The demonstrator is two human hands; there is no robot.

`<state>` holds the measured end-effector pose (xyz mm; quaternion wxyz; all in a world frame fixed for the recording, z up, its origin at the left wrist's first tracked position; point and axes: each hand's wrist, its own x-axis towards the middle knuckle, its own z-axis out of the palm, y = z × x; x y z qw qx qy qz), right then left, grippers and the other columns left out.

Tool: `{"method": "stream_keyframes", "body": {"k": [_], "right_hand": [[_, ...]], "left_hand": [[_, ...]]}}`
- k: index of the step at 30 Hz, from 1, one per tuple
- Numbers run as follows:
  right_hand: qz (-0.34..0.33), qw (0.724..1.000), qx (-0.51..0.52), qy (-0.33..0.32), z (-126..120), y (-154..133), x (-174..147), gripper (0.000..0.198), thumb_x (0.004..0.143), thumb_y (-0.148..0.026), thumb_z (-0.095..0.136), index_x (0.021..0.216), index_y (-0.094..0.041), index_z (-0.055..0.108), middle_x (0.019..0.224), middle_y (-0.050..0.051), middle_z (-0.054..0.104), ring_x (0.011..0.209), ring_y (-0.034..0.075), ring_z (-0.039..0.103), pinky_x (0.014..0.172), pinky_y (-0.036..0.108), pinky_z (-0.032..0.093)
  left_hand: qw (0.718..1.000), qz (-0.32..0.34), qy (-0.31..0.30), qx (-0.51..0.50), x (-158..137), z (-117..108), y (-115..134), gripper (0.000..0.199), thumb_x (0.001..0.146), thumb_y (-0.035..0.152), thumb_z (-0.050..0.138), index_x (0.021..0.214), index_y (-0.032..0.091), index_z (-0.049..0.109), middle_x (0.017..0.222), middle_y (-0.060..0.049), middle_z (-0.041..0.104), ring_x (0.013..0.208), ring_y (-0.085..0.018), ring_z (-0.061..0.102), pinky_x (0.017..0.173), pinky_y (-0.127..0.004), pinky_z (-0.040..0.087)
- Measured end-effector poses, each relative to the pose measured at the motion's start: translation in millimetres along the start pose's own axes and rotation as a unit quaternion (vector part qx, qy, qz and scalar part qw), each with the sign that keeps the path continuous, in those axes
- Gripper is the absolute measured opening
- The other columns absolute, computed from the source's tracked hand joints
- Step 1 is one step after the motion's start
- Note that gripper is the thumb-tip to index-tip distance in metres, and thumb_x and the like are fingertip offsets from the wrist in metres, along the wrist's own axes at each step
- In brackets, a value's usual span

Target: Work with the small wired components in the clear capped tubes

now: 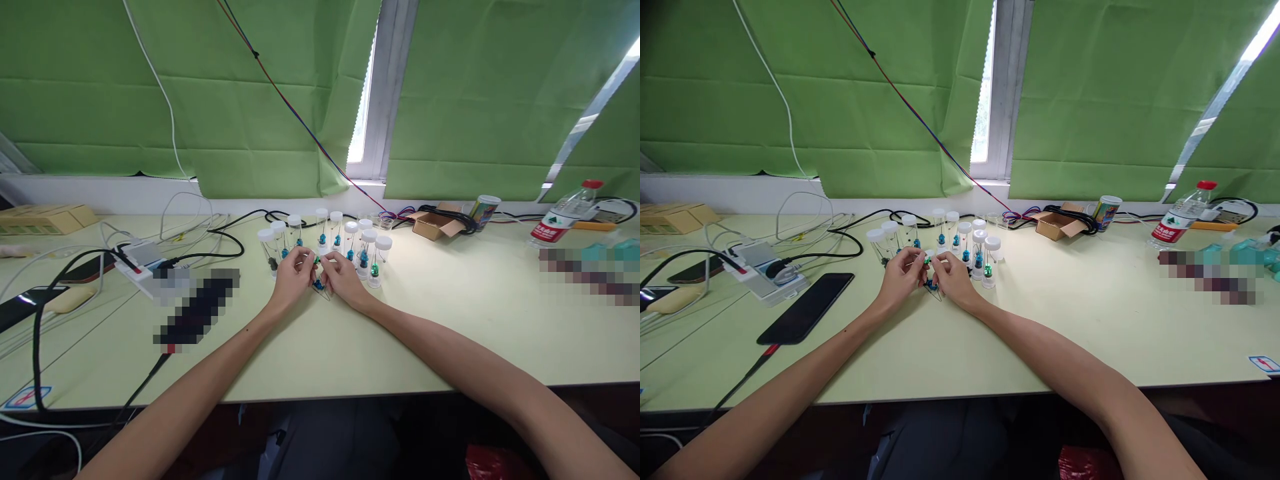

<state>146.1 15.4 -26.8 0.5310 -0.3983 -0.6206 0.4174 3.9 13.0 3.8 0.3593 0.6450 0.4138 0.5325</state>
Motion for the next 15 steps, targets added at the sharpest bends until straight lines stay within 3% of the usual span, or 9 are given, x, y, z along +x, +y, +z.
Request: {"method": "stream_keyframes", "body": {"k": [10, 15], "right_hand": [[-0.005, 0.999, -0.034, 0.007, -0.7, -0.2, 1.1, 0.05, 0.095, -0.065, 0.038, 0.073, -0.021, 0.05, 0.051, -0.003, 0.055, 0.039, 0.011, 0.048, 0.045, 0.025, 0.04], [0.014, 1.0, -0.019, 0.014, -0.3, -0.9, 0.6, 0.045, 0.093, -0.065, 0.042, 0.081, -0.022, 0.05, 0.05, -0.006, 0.055, 0.038, 0.01, 0.047, 0.043, 0.023, 0.038]], "left_hand": [[1.0, 0.008, -0.014, 0.008, -1.3, 0.3, 0.3, 0.031, 0.085, 0.052, 0.062, 0.085, 0.021, 0.055, 0.06, 0.003, 0.055, 0.047, -0.011, 0.05, 0.047, -0.025, 0.041], [1.0, 0.002, -0.011, 0.005, -0.7, 0.4, -0.3, 0.031, 0.085, 0.052, 0.062, 0.087, 0.021, 0.056, 0.066, 0.001, 0.059, 0.049, -0.012, 0.053, 0.047, -0.025, 0.043]]}}
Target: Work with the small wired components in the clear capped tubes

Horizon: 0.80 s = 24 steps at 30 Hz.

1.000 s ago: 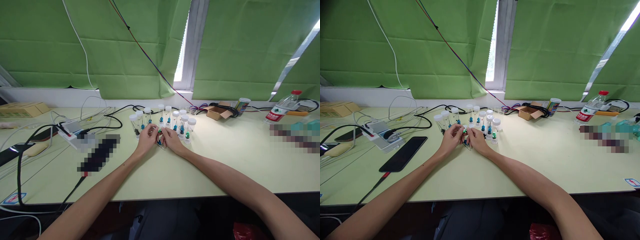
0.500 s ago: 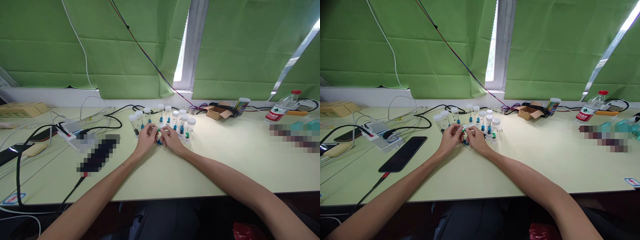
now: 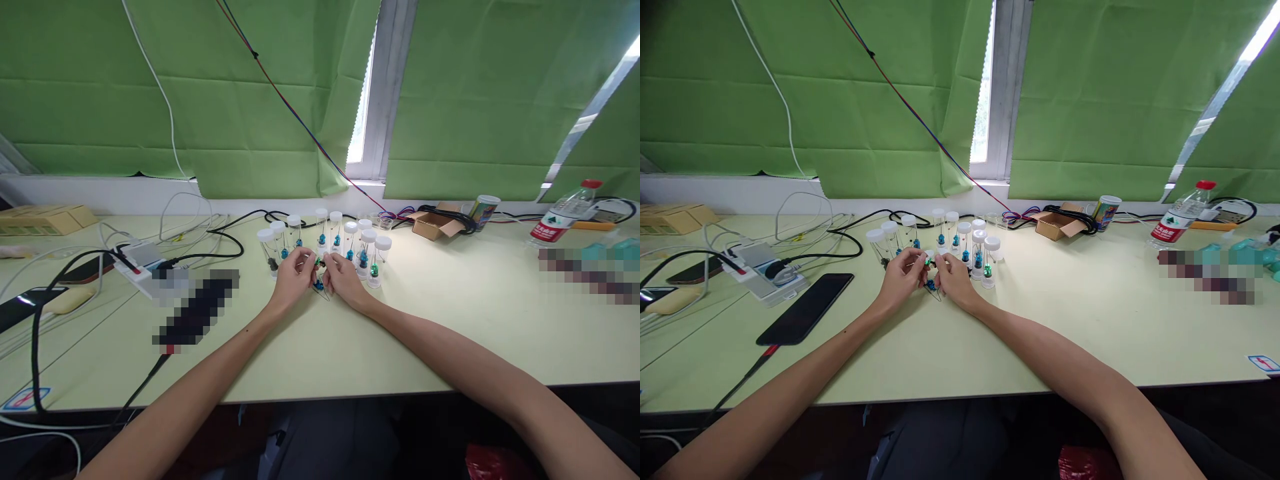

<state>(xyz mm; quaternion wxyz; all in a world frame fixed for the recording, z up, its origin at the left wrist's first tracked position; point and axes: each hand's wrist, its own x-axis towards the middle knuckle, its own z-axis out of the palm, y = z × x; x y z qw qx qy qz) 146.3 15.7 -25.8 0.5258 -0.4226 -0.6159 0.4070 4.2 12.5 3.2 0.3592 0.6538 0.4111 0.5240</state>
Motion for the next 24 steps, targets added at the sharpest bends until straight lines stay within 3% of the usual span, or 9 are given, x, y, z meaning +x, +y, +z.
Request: {"method": "stream_keyframes", "body": {"k": [6, 21, 24], "right_hand": [[-0.007, 1.0, 0.02, -0.009, -0.9, -1.3, -1.8, 0.038, 0.09, -0.061, 0.051, 0.088, -0.023, 0.049, 0.05, -0.008, 0.055, 0.037, 0.009, 0.045, 0.042, 0.02, 0.037], [-0.02, 1.0, -0.018, 0.006, -0.1, -0.1, -0.6, 0.055, 0.096, -0.065, 0.035, 0.063, -0.022, 0.044, 0.046, -0.004, 0.049, 0.04, 0.011, 0.046, 0.047, 0.025, 0.039], [-0.022, 1.0, -0.016, 0.009, -0.1, -0.5, -1.1, 0.052, 0.097, -0.064, 0.036, 0.067, -0.022, 0.045, 0.046, -0.005, 0.049, 0.04, 0.011, 0.046, 0.047, 0.025, 0.039]], "left_hand": [[1.0, 0.002, -0.001, 0.002, 0.0, -0.3, -1.4, 0.031, 0.086, 0.051, 0.061, 0.088, 0.021, 0.056, 0.065, 0.001, 0.057, 0.05, -0.011, 0.053, 0.047, -0.025, 0.043], [1.0, -0.001, -0.023, 0.01, -2.6, 1.6, 5.7, 0.027, 0.087, 0.048, 0.059, 0.087, 0.021, 0.054, 0.056, 0.004, 0.052, 0.047, -0.011, 0.048, 0.048, -0.024, 0.04], [1.0, 0.0, -0.019, 0.01, -1.6, 0.9, 3.0, 0.027, 0.087, 0.047, 0.06, 0.087, 0.021, 0.055, 0.057, 0.003, 0.054, 0.047, -0.011, 0.049, 0.048, -0.024, 0.041]]}}
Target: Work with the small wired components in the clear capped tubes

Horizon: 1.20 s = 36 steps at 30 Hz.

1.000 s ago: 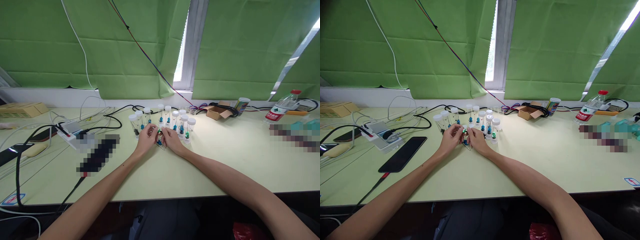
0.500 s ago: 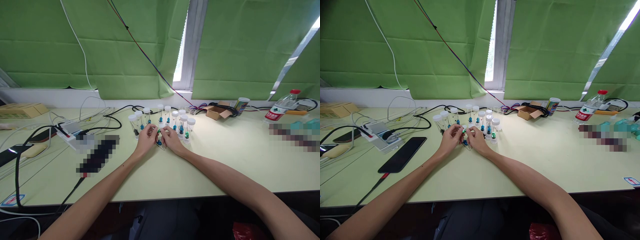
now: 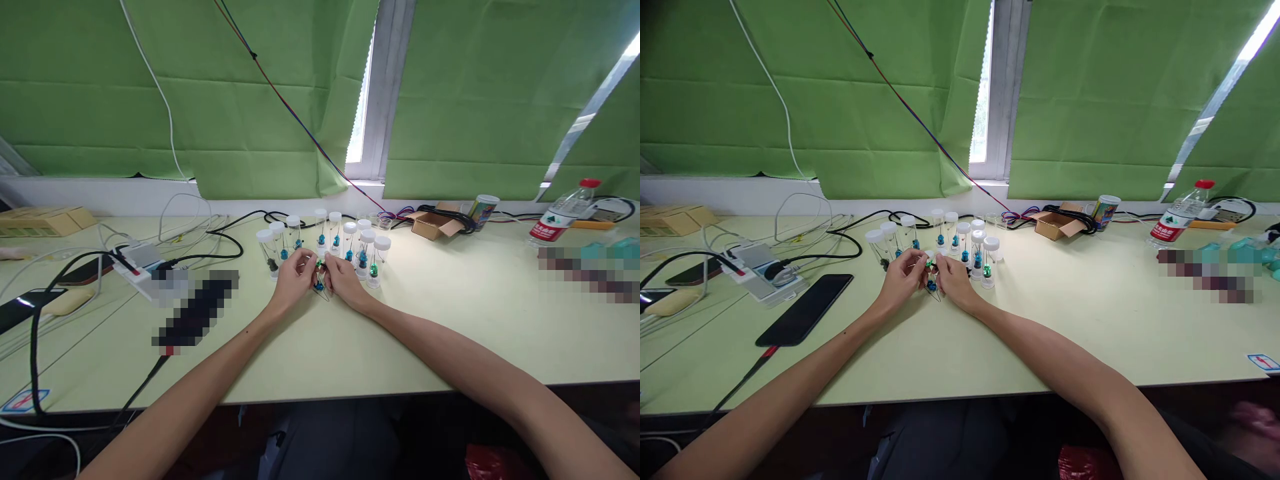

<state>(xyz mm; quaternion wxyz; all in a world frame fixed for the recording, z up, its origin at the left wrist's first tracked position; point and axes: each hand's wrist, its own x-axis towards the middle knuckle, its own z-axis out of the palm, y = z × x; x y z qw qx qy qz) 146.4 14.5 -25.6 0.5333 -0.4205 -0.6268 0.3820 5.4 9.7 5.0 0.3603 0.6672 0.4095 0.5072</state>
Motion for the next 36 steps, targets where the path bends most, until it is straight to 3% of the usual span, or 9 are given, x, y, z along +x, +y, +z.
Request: {"method": "stream_keyframes", "body": {"k": [7, 15, 25, 32, 36], "right_hand": [[0.02, 1.0, 0.019, -0.011, 0.8, 2.2, 0.4, 0.04, 0.092, -0.062, 0.049, 0.084, -0.023, 0.049, 0.045, -0.009, 0.049, 0.037, 0.01, 0.044, 0.044, 0.022, 0.037], [0.012, 1.0, 0.0, -0.005, 1.5, 2.7, 2.1, 0.055, 0.095, -0.066, 0.036, 0.065, -0.022, 0.047, 0.044, -0.004, 0.049, 0.038, 0.012, 0.046, 0.047, 0.026, 0.039], [0.025, 1.0, -0.017, -0.008, 0.2, -0.8, 0.8, 0.061, 0.097, -0.065, 0.03, 0.06, -0.021, 0.048, 0.041, -0.003, 0.048, 0.04, 0.012, 0.047, 0.052, 0.026, 0.041], [0.025, 0.999, 0.022, -0.014, 0.5, -2.1, -0.9, 0.042, 0.092, -0.064, 0.047, 0.083, -0.024, 0.048, 0.043, -0.009, 0.048, 0.036, 0.011, 0.044, 0.044, 0.023, 0.037], [0.022, 0.999, 0.022, -0.018, 1.0, 0.8, 0.5, 0.041, 0.091, -0.064, 0.047, 0.083, -0.024, 0.047, 0.044, -0.01, 0.048, 0.035, 0.011, 0.043, 0.043, 0.023, 0.037]], "left_hand": [[1.0, 0.003, 0.009, 0.003, 1.5, -1.2, -5.3, 0.027, 0.088, 0.048, 0.059, 0.088, 0.021, 0.054, 0.059, 0.003, 0.056, 0.048, -0.011, 0.05, 0.048, -0.025, 0.042], [1.0, 0.001, -0.001, -0.001, 0.0, 1.4, 0.7, 0.028, 0.086, 0.048, 0.06, 0.086, 0.02, 0.055, 0.058, 0.003, 0.053, 0.047, -0.011, 0.048, 0.047, -0.024, 0.04], [1.0, -0.003, -0.001, 0.003, -1.5, 0.9, 3.2, 0.029, 0.087, 0.049, 0.059, 0.085, 0.021, 0.055, 0.058, 0.003, 0.053, 0.047, -0.011, 0.048, 0.048, -0.025, 0.04], [1.0, 0.014, 0.009, 0.01, 0.0, -0.3, -3.6, 0.026, 0.089, 0.047, 0.057, 0.088, 0.021, 0.054, 0.061, 0.003, 0.056, 0.049, -0.011, 0.051, 0.049, -0.025, 0.042], [1.0, 0.012, 0.012, 0.01, 1.1, -0.1, -5.8, 0.026, 0.089, 0.048, 0.058, 0.088, 0.021, 0.055, 0.061, 0.003, 0.056, 0.048, -0.011, 0.051, 0.049, -0.025, 0.041]]}}
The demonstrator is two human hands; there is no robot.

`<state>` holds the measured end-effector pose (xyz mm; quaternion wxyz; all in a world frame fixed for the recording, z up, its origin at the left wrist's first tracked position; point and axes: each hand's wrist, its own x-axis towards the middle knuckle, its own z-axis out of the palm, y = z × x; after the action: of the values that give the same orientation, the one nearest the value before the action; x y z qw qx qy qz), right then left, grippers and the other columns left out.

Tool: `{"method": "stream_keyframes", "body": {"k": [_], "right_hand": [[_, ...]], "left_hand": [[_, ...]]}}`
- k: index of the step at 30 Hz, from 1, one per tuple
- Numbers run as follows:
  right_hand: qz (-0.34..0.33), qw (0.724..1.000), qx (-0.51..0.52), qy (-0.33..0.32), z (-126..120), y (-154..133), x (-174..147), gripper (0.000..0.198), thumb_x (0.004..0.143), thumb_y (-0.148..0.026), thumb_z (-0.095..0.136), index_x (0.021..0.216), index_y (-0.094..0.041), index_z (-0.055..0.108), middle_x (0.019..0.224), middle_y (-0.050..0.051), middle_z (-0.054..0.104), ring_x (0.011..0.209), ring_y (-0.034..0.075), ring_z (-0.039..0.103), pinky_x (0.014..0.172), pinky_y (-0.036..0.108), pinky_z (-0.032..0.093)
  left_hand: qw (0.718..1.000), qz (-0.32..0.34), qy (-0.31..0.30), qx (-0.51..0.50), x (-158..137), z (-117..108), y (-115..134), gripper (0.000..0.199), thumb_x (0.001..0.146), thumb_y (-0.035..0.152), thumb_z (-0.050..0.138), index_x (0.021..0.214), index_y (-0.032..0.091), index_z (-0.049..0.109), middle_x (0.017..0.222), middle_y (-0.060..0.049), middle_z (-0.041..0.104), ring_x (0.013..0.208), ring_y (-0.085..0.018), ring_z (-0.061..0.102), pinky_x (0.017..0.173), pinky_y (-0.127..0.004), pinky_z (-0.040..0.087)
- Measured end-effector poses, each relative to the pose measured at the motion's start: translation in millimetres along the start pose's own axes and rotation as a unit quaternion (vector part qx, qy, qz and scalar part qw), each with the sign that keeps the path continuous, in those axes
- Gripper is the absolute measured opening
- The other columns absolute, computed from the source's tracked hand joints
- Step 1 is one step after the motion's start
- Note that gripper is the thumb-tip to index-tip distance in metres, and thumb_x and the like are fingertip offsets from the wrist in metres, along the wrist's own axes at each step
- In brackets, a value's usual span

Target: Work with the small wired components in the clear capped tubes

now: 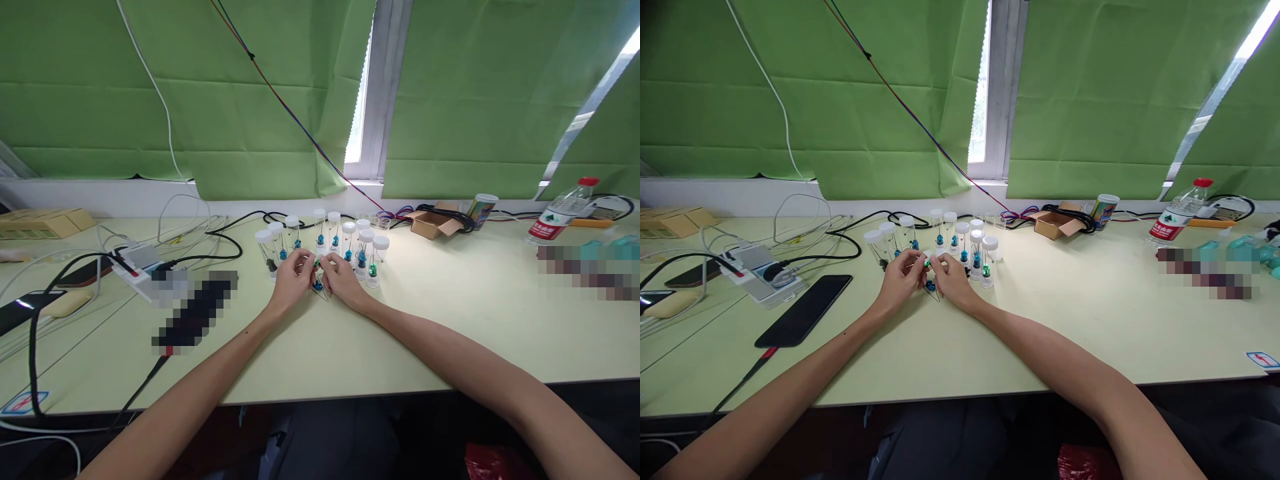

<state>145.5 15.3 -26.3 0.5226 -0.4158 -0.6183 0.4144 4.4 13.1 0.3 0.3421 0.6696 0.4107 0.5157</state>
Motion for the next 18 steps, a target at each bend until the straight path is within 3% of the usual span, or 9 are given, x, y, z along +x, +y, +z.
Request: {"method": "stream_keyframes", "body": {"k": [6, 11, 18], "right_hand": [[-0.014, 1.0, -0.017, 0.01, 0.2, -0.8, 0.7, 0.05, 0.095, -0.066, 0.039, 0.069, -0.023, 0.045, 0.044, -0.006, 0.048, 0.038, 0.012, 0.045, 0.047, 0.026, 0.039], [0.013, 1.0, -0.021, 0.01, 0.0, -2.4, 0.3, 0.059, 0.095, -0.07, 0.032, 0.062, -0.022, 0.046, 0.042, -0.003, 0.048, 0.039, 0.013, 0.046, 0.048, 0.027, 0.04], [-0.003, 1.0, 0.018, 0.012, 0.5, -1.2, 0.0, 0.045, 0.094, -0.065, 0.042, 0.077, -0.024, 0.043, 0.044, -0.008, 0.047, 0.036, 0.011, 0.044, 0.043, 0.023, 0.037]], "left_hand": [[1.0, -0.005, -0.015, -0.006, -0.5, 0.2, 2.8, 0.029, 0.087, 0.049, 0.06, 0.088, 0.021, 0.055, 0.058, 0.003, 0.054, 0.048, -0.011, 0.05, 0.048, -0.024, 0.041], [1.0, -0.004, -0.026, -0.012, -2.1, 0.2, 4.2, 0.029, 0.087, 0.05, 0.06, 0.088, 0.021, 0.055, 0.058, 0.004, 0.053, 0.047, -0.011, 0.048, 0.049, -0.024, 0.041], [1.0, -0.002, -0.012, -0.005, -1.2, 0.9, 4.2, 0.03, 0.087, 0.05, 0.059, 0.087, 0.021, 0.055, 0.06, 0.003, 0.055, 0.048, -0.011, 0.05, 0.048, -0.025, 0.041]]}}
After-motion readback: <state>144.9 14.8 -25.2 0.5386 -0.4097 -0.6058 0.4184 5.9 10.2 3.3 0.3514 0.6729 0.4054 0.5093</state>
